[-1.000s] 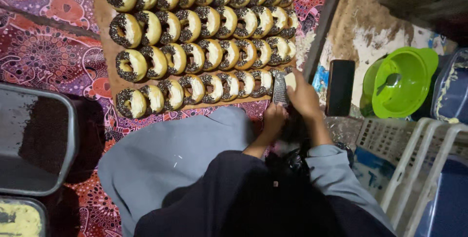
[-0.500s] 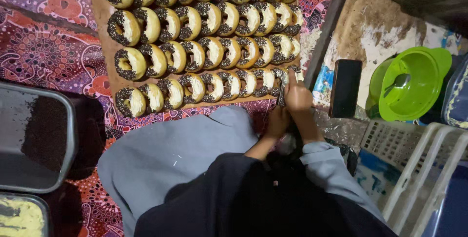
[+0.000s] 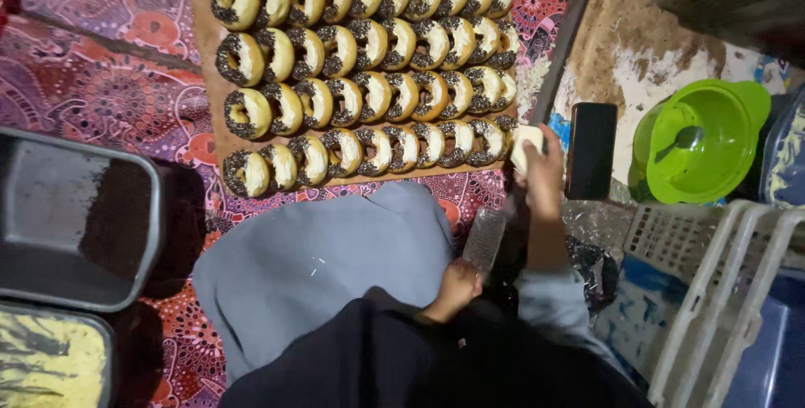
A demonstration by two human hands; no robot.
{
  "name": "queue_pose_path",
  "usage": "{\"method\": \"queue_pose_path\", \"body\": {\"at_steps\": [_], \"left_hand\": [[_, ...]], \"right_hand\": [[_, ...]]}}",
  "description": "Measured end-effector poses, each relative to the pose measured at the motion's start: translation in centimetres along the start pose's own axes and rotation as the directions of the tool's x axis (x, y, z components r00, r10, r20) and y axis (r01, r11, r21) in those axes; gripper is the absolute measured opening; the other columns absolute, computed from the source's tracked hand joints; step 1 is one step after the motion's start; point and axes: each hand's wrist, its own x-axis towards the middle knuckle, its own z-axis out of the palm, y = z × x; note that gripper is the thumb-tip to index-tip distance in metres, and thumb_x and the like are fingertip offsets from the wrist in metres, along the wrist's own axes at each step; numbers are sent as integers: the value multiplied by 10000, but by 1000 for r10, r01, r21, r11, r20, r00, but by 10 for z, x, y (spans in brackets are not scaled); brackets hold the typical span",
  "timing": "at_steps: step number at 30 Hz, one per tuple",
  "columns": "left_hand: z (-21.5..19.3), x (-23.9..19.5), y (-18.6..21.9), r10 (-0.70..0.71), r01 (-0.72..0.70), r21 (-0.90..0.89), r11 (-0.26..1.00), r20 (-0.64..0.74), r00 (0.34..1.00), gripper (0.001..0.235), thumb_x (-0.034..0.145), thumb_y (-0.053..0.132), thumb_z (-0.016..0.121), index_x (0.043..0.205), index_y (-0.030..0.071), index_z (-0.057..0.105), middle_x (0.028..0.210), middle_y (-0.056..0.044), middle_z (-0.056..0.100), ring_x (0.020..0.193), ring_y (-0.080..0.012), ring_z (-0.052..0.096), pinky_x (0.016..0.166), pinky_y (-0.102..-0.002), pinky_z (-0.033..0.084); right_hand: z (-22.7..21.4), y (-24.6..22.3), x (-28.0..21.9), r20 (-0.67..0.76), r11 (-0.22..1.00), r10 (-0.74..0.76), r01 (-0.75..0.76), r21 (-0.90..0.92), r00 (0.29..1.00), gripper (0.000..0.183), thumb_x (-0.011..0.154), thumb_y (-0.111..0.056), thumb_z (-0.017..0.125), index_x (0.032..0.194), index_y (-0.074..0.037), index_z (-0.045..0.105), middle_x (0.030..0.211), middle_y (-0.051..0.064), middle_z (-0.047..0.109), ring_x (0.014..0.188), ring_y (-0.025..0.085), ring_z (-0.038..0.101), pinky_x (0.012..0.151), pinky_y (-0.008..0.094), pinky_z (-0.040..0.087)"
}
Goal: The person dips donuts into a yellow glaze and then into dark crumbs, placing them on a board. They then use a grater to sprinkle white shavings over the finished donuts.
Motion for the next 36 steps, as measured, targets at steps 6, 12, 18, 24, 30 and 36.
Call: {"method": "queue_pose_path", "body": {"at_steps": [6, 12, 18, 24, 30, 36], "left_hand": [[-51, -16, 59, -298, 260, -444, 857, -16, 955, 342, 1069, 272, 469, 832, 38, 546, 623, -74, 570, 450, -155, 515, 383, -317, 399], [-109, -25, 113, -201, 103, -363, 926, -244, 949, 423, 1069, 315, 450, 776, 26, 548, 555, -96, 554, 399, -173, 493, 377, -307, 401], [-207, -46, 143, -63, -114, -309, 944, -508, 859, 358, 1058, 235, 437, 790, 22, 539, 575, -73, 545, 423, -158, 492, 387, -317, 418], [-294, -29, 141, -48, -202, -328, 923, -618, 785, 270, 1043, 217, 418, 858, 61, 538, 661, -44, 554, 469, -130, 484, 399, -301, 414], [-344, 43, 151, -52, -197, -399, 896, -534, 844, 267, 1070, 231, 433, 867, 69, 490, 641, -29, 512, 465, -98, 460, 380, -267, 355], [-380, 91, 177, -48, -122, -280, 952, -532, 845, 270, 1073, 226, 409, 870, 70, 496, 602, -24, 494, 425, -113, 463, 362, -284, 385]], "right_hand": [[-27, -17, -67, 436, 664, -18, -315, 678, 900, 460, 1068, -166, 457, 1521, -181, 379, 910, 116, 640, 479, 158, 491, 411, 270, 372], [-12, -6, -105, 631, 586, -152, -445, 677, 761, 580, 1020, -158, 529, 1586, -215, 419, 1079, 127, 678, 704, 258, 639, 582, 360, 519], [23, 13, -140, 256, 602, -294, 387, -699, 921, 625, 974, -245, 654, 1573, -212, 479, 1332, 197, 681, 1097, 405, 672, 917, 496, 528], [123, -11, -162, 454, 993, 113, -115, -25, 884, 623, 924, -166, 660, 1515, -97, 477, 1202, 331, 661, 743, 402, 610, 643, 545, 447], [269, -66, -189, 539, 582, -551, 757, -299, 637, 581, 898, -185, 722, 1423, -99, 489, 1139, 318, 711, 930, 477, 716, 786, 521, 565], [399, -111, -183, 562, 592, -409, 678, -436, 719, 509, 908, -160, 603, 1392, -69, 475, 962, 330, 693, 903, 535, 669, 807, 607, 520]]}}
